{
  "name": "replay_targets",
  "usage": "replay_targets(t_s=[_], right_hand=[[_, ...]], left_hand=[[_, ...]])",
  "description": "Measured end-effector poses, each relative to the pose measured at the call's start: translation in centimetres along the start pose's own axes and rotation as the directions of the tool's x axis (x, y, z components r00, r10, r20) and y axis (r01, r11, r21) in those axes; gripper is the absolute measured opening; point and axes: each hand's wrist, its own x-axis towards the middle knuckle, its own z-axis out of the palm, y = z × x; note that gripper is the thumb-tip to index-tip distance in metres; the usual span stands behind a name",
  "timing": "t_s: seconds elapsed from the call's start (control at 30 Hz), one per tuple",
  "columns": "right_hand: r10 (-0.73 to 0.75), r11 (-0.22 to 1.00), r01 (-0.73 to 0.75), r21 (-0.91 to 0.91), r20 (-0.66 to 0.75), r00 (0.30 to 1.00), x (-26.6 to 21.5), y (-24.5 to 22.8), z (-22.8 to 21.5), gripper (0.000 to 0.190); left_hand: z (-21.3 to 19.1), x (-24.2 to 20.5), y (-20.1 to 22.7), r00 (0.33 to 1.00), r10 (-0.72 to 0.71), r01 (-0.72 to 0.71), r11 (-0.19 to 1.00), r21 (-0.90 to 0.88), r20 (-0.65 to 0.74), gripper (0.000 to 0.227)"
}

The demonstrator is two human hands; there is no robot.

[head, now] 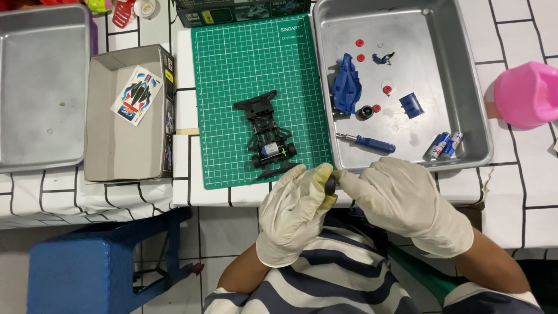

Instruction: The person assembles a blue toy car on a green cutting mat. They insert batteries into the black chassis, attach wheels, and then fit the blue body shell onto the frame. Finally, they use a screwdriver to secure the body to the chassis.

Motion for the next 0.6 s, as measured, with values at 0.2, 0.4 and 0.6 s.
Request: replay_targets(t_s=[0.2, 0.4, 0.6], right_hand=[[0.021, 0.999, -0.02, 0.049, -0.022, 1.0, -1.6, 1.2, -0.3, 0.04], [-0.004, 1.0, 0.006, 0.03, -0.055, 0.998, -2.0, 0.4, 1.1, 0.034], [0.139, 0.984, -0.124, 0.128, -0.111, 0.984, -0.8, -1.6, 0.9, 0.044]], left_hand=[[-1.0, 1.9, 1.3, 0.92, -0.34, 0.377, 0.904, -0.203, 0.192, 0.028], [-1.0, 2.8, 1.3, 0.865, -0.407, 0.482, 0.836, -0.261, 0.293, 0.023], [-0.5, -1.0, -2.2, 0.662, -0.527, 0.744, 0.546, -0.384, 0.534, 0.02]])
